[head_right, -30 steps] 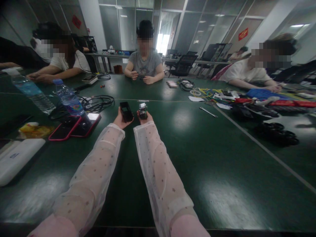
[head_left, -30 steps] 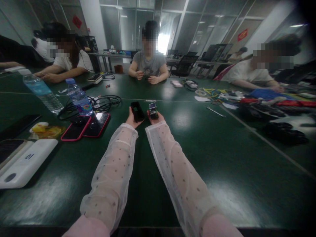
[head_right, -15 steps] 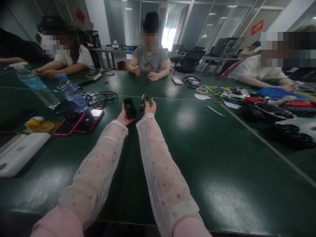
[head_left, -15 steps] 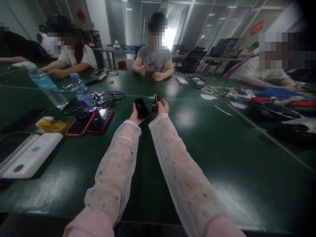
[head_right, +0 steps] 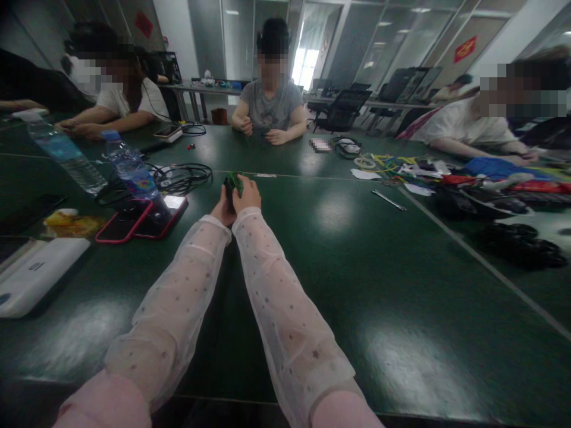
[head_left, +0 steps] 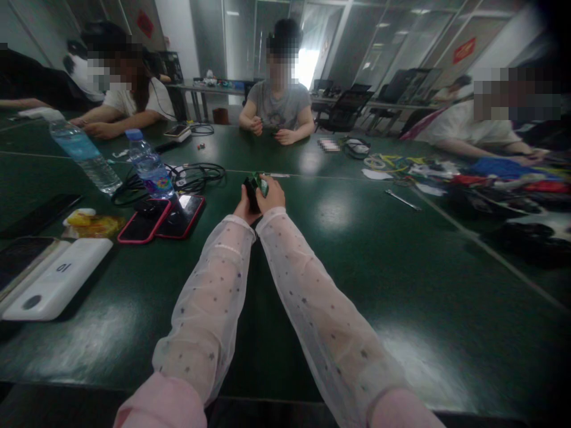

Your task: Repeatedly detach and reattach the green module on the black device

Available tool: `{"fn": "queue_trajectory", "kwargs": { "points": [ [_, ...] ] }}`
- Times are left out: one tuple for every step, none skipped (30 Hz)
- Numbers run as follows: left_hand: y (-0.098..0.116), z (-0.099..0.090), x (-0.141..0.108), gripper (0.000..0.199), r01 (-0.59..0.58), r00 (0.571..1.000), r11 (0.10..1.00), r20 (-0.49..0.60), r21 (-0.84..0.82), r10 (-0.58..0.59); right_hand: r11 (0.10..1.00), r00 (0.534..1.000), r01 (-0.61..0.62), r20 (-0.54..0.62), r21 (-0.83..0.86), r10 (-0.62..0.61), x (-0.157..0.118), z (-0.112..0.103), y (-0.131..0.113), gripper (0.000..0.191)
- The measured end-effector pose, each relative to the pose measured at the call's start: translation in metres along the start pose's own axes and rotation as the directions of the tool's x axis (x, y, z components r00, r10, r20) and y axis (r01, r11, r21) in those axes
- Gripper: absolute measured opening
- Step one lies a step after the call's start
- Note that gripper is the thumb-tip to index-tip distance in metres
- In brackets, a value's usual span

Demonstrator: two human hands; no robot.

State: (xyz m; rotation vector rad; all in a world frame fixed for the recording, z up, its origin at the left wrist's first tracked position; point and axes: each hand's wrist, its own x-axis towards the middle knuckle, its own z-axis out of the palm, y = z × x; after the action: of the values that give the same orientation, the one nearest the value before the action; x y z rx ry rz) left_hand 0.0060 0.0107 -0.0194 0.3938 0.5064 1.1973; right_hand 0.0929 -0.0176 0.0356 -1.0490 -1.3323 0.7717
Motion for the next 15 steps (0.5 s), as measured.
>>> {"fn": "queue_trajectory", "kwargs": {
  "points": [
    [0.000, -0.001, 0.000, 0.065, -0.003, 1.000, 1.000, -0.002, 0.016, 0.003, 0.993, 0.999, 0.036, 0.044, -0.113, -0.031, 0.001, 0.000, 0.003, 0.028],
    [0.000, -0.001, 0.000, 0.066, -0.010, 1.000, 1.000, -0.017, 0.029, 0.010, 0.977, 0.994, 0.080, 0.087, -0.196, -0.064, 0.003, 0.001, 0.005, 0.031],
    [0.000, 0.000, 0.000, 0.067, -0.010, 0.999, 0.999, -0.042, 0.035, 0.012, 0.964, 0.989, 0.121, 0.113, -0.239, -0.096, 0.006, 0.001, 0.008, 0.034],
    [0.001, 0.000, 0.000, 0.068, -0.011, 0.997, 0.999, -0.074, 0.036, 0.014, 0.959, 0.986, 0.147, 0.117, -0.243, -0.121, 0.011, 0.001, 0.012, 0.035],
    [0.002, 0.001, -0.001, 0.069, -0.011, 0.995, 0.999, -0.102, 0.032, 0.015, 0.964, 0.986, 0.154, 0.102, -0.216, -0.135, 0.016, 0.001, 0.016, 0.035],
    [0.003, 0.002, -0.001, 0.070, -0.009, 0.992, 1.000, -0.128, 0.027, 0.012, 0.978, 0.991, 0.129, 0.057, -0.165, -0.121, 0.022, -0.001, 0.020, 0.033],
    [0.003, 0.003, -0.002, 0.071, -0.006, 0.988, 1.000, -0.156, 0.023, 0.010, 0.993, 0.997, 0.072, 0.020, -0.090, -0.071, 0.028, -0.003, 0.025, 0.032],
    [0.004, 0.004, -0.002, 0.072, -0.004, 0.982, 1.000, -0.189, 0.022, 0.008, 1.000, 1.000, -0.009, -0.015, 0.008, 0.010, 0.033, -0.007, 0.030, 0.029],
    [0.005, 0.005, -0.003, 0.072, -0.005, 0.974, 1.000, -0.228, 0.024, 0.010, 0.988, 0.993, -0.105, -0.041, 0.117, 0.111, 0.037, -0.012, 0.035, 0.027],
    [0.005, 0.007, -0.004, 0.072, -0.006, 0.963, 1.000, -0.268, 0.026, 0.012, 0.948, 0.973, -0.211, -0.037, 0.239, 0.226, 0.039, -0.019, 0.040, 0.025],
    [0.005, 0.008, -0.005, 0.071, -0.004, 0.953, 1.000, -0.302, 0.024, 0.011, 0.880, 0.944, -0.304, -0.006, 0.365, 0.329, 0.039, -0.026, 0.045, 0.023],
    [0.006, 0.010, -0.005, 0.069, -0.006, 0.946, 1.000, -0.325, 0.018, 0.011, 0.789, 0.907, -0.385, 0.040, 0.479, 0.418, 0.037, -0.033, 0.049, 0.022],
    [0.006, 0.011, -0.006, 0.067, -0.009, 0.944, 1.000, -0.331, 0.010, 0.012, 0.685, 0.875, -0.449, 0.126, 0.574, 0.468, 0.033, -0.040, 0.054, 0.024],
    [0.006, 0.012, -0.007, 0.065, -0.012, 0.944, 1.000, -0.330, 0.002, 0.012, 0.578, 0.846, -0.498, 0.215, 0.647, 0.488, 0.029, -0.047, 0.059, 0.026],
    [0.006, 0.013, -0.008, 0.064, -0.014, 0.946, 1.000, -0.325, -0.003, 0.012, 0.476, 0.816, -0.532, 0.272, 0.701, 0.511, 0.024, -0.053, 0.063, 0.027]
  ]
}}
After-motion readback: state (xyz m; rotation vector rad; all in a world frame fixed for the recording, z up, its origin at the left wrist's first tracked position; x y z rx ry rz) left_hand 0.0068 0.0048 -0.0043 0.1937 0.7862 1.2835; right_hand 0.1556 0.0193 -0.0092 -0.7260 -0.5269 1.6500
